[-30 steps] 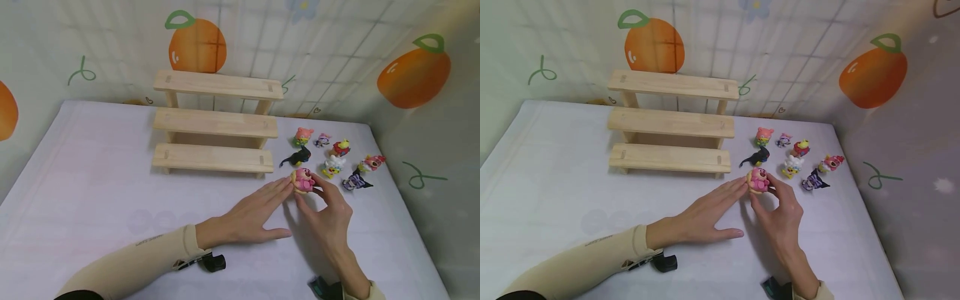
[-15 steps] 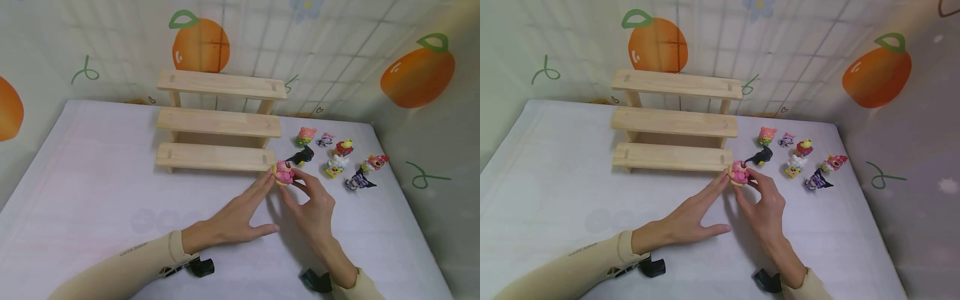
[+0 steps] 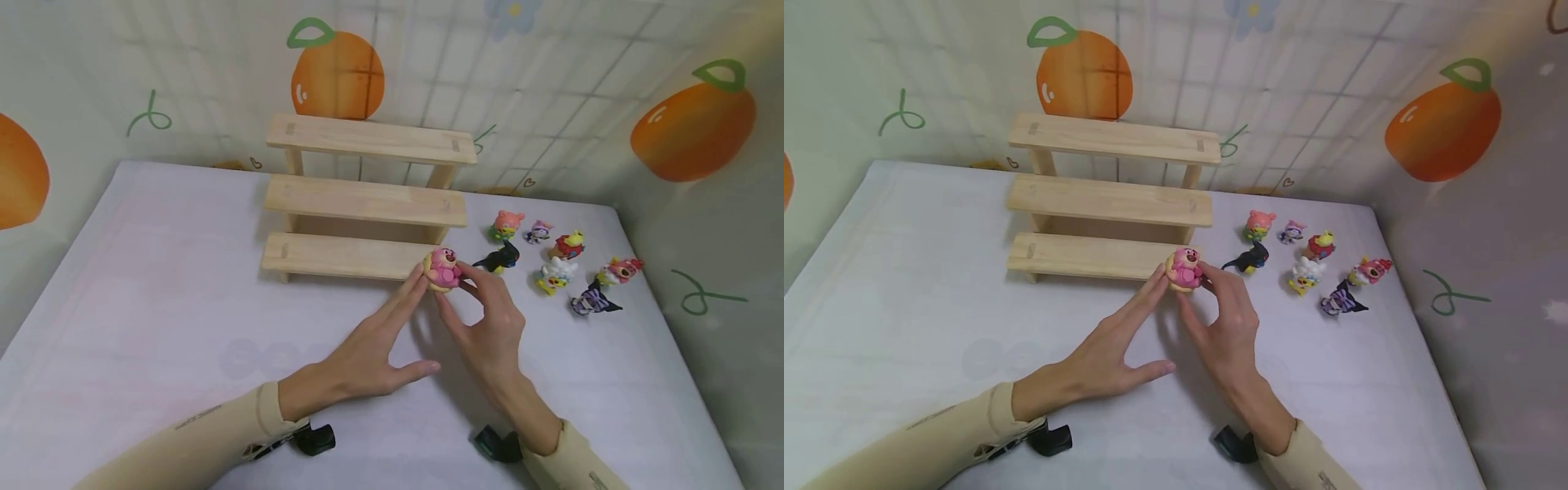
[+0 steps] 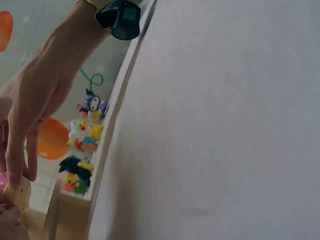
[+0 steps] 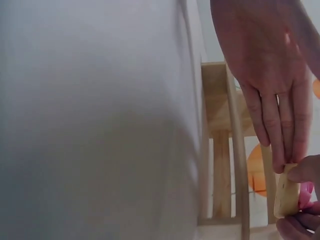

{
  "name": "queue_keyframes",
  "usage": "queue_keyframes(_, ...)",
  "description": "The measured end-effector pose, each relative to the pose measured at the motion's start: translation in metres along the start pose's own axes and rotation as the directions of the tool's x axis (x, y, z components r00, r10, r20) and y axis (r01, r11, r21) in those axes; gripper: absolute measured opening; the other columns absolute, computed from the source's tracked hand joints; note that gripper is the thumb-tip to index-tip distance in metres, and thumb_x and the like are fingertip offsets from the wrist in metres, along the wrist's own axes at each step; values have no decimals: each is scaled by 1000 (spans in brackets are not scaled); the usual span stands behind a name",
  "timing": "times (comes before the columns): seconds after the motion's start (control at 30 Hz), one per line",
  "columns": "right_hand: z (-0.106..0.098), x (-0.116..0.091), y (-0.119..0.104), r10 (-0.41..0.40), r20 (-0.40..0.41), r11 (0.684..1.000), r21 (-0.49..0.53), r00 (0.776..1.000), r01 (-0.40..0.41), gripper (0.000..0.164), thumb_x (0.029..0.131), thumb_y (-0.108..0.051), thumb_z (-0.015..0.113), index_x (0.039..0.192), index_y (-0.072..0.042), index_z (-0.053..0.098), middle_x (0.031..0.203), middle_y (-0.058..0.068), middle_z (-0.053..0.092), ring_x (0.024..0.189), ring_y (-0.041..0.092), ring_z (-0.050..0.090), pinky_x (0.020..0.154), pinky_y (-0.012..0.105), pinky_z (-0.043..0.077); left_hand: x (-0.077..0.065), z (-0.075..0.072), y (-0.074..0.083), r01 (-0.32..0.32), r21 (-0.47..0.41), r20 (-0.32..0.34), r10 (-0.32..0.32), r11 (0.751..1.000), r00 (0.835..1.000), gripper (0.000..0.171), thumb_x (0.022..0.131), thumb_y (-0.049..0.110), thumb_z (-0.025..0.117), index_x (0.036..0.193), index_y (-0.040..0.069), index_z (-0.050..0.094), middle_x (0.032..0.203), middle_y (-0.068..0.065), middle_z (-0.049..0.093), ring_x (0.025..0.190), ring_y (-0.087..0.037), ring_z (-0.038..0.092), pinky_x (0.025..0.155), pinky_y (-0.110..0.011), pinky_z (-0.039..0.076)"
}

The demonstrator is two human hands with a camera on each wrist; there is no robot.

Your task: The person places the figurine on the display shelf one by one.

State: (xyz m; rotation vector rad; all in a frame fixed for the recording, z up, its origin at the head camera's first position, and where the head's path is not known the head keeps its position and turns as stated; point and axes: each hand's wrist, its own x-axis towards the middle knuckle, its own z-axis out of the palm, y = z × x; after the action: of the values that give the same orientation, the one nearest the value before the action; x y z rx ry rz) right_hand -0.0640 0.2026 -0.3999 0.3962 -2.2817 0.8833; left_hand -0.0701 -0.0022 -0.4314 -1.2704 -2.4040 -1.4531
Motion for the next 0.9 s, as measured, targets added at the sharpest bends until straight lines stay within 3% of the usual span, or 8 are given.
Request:
queue_keyframes(0.33,28,28,-19,-54,-11,998,38,998,54,55,84,-4,87,134,2,66,121,16,71,111,27,70,95,33,60,-5,-31,-6,41,28,-96,-38,999,995,110,90,36,81,171,16,10,179,-1,6,162,-18,21,125,-48,37)
queue_keyframes(0.5,41,45,-28,-75,-15,994,73,997,76,52,85,-3,85,133,4,65,121,18,69,111,29,69,93,35,62,-4,-46,-8,33,52,-155,-25,998,988,108,89,33,83,171,13,14,179,-4,10,161,-20,25,125,-47,37)
queue_keyframes(0.73,60,65,-43,-92,14,990,112,996,90,54,88,-8,84,136,4,62,123,19,66,112,28,70,96,35,61,-3,-67,-15,10,77,-249,10,997,968,103,88,29,83,168,8,22,177,-8,17,161,-23,27,127,-44,33)
queue_keyframes(0.9,80,76,-50,-105,23,989,103,994,102,51,90,-8,82,135,7,61,122,21,65,112,29,69,96,34,61,-4,-80,-23,34,89,-310,-4,995,951,98,88,27,83,167,6,27,176,-8,22,159,-24,31,127,-44,33)
